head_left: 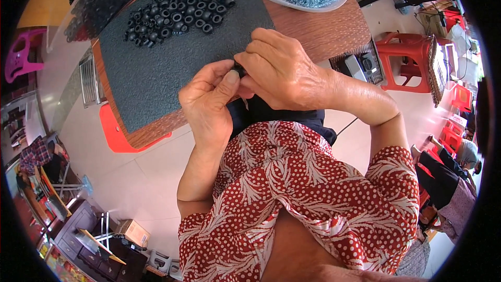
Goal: The person assembles small black components by hand, picking pieces from the mat and tray and fitting them together.
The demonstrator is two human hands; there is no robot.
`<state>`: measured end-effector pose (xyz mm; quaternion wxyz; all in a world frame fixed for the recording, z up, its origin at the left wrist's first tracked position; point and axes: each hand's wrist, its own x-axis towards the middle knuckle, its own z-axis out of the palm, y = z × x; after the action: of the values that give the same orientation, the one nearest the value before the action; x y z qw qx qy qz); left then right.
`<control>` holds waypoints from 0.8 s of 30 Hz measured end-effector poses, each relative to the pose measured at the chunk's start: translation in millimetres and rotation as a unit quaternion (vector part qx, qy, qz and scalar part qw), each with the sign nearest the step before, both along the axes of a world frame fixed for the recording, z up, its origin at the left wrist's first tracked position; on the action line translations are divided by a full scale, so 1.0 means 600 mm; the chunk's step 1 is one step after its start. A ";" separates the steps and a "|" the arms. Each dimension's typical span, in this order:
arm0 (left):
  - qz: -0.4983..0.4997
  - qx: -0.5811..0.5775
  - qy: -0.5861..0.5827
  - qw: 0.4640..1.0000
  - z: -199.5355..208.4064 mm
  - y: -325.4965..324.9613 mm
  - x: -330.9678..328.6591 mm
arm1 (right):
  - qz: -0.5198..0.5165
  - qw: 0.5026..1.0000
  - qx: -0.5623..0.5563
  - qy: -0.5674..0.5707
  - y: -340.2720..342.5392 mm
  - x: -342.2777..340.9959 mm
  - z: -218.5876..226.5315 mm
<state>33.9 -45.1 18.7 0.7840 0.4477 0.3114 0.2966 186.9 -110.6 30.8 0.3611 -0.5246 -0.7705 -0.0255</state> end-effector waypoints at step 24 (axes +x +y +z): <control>0.018 0.012 0.036 0.999 0.011 -0.005 0.012 | -0.007 0.999 0.043 0.029 0.003 -0.003 -0.029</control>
<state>41.1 -48.1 25.2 0.7617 0.4615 0.3438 0.2979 185.1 -109.0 13.4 0.4055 -0.5144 -0.7543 -0.0453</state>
